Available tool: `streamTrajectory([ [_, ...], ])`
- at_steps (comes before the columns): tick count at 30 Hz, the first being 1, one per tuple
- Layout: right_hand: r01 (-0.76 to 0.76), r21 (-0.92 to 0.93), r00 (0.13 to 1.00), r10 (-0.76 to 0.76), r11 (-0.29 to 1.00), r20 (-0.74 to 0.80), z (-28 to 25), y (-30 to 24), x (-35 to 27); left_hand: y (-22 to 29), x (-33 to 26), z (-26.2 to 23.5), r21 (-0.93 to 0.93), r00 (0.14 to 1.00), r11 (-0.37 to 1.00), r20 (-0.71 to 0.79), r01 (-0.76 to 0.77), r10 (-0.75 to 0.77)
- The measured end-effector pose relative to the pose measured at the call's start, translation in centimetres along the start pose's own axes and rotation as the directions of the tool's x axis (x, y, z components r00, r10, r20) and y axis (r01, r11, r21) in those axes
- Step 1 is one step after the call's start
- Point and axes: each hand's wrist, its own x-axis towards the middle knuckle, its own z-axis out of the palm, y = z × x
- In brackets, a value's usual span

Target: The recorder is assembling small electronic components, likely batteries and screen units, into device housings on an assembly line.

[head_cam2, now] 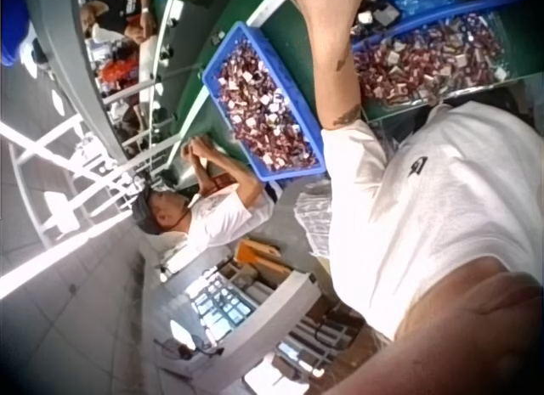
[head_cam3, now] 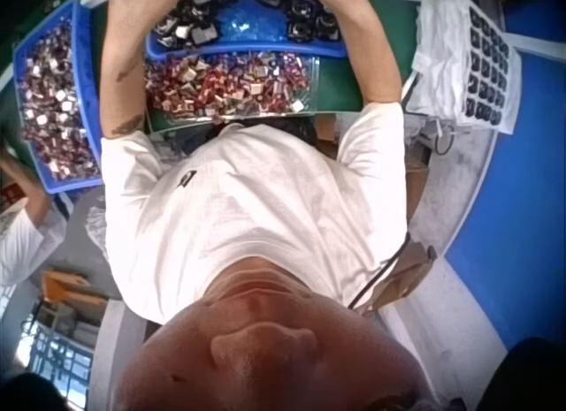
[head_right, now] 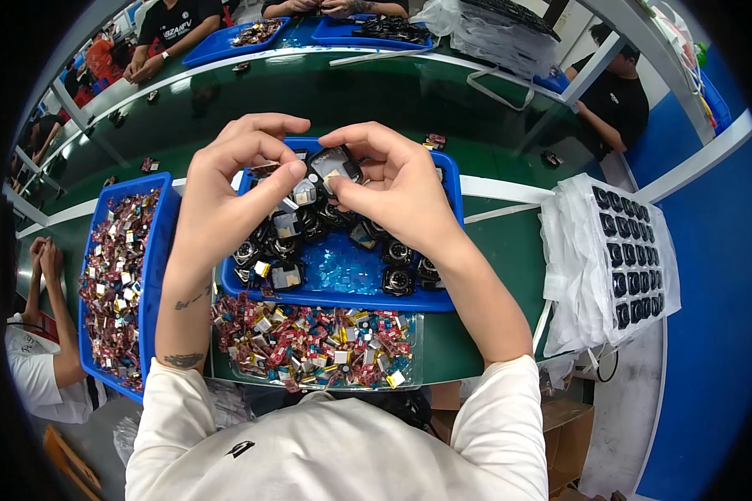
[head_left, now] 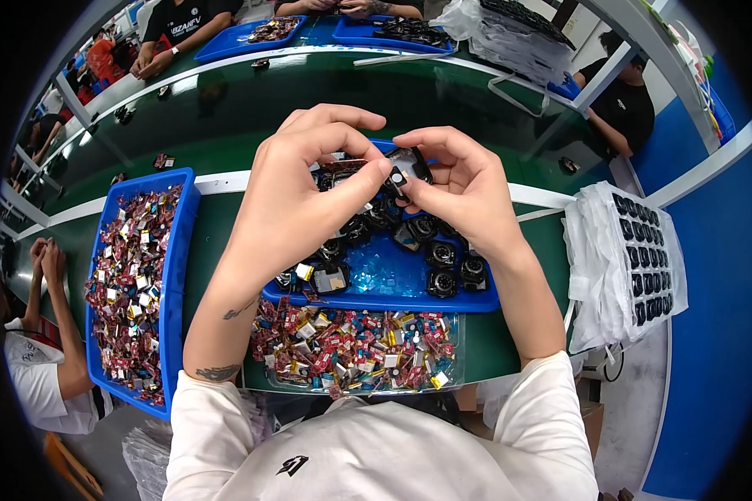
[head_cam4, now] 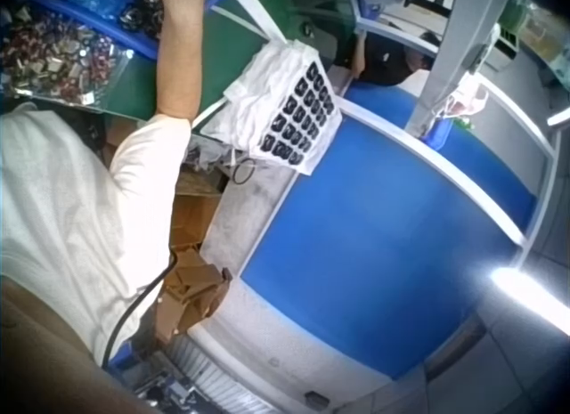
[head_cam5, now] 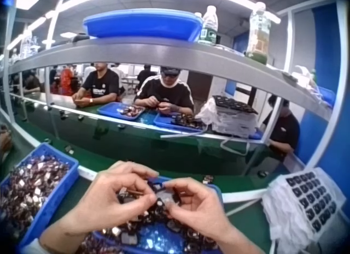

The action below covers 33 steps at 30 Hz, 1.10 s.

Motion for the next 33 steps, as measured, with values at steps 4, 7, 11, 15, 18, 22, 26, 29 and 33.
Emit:
streamTrajectory([
  [4, -0.015, -0.001, 0.999, 0.015, 1.0, 0.035, 0.6, 0.0, -0.5, -0.1, -0.1, 0.6, 0.211, 0.996, 0.974, -0.031, -0.076, 0.085],
  [7, 0.031, 0.025, 0.999, -0.032, 0.999, 0.043, 1.1, 0.3, -0.7, -0.3, -0.3, 1.2, 0.207, 0.998, 0.977, -0.035, -0.052, 0.061],
  [11, 0.033, -0.021, 0.998, -0.032, 0.999, 0.048, 1.2, 0.1, -0.8, -0.3, -0.4, 1.6, 0.185, 0.998, 0.983, -0.063, -0.01, 0.022],
  [15, 0.059, -0.048, 0.997, -0.056, 0.997, 0.047, 1.1, 0.3, -0.8, -0.3, -0.5, 1.8, 0.206, 0.997, 0.978, -0.07, -0.015, 0.03],
  [18, 0.064, -0.059, 0.997, -0.061, 0.996, 0.05, 1.1, 0.2, -0.8, -0.2, -0.5, 1.8, 0.22, 0.997, 0.975, -0.074, -0.004, 0.021],
  [22, 0.04, -0.042, 0.998, -0.039, 0.998, 0.042, 1.3, -0.2, -1.0, -0.2, -0.5, 1.8, 0.181, 0.996, 0.983, -0.091, 0.038, -0.022],
  [26, 0.069, -0.077, 0.998, -0.068, 0.995, 0.012, 1.3, 0.1, -1.0, -0.2, -0.6, 2.1, 0.244, 0.993, 0.97, -0.108, -0.015, 0.043],
  [29, 0.071, -0.127, 0.995, -0.08, 0.989, -0.064, 1.4, -0.1, -1.2, -0.2, -0.5, 2.5, 0.245, 0.987, 0.966, -0.113, -0.087, 0.117],
  [33, 0.067, -0.121, 0.986, -0.084, 0.99, -0.146, 0.7, -0.1, -0.9, 0.0, -0.3, 2.3, 0.272, 0.971, 0.949, -0.134, -0.156, 0.198],
])
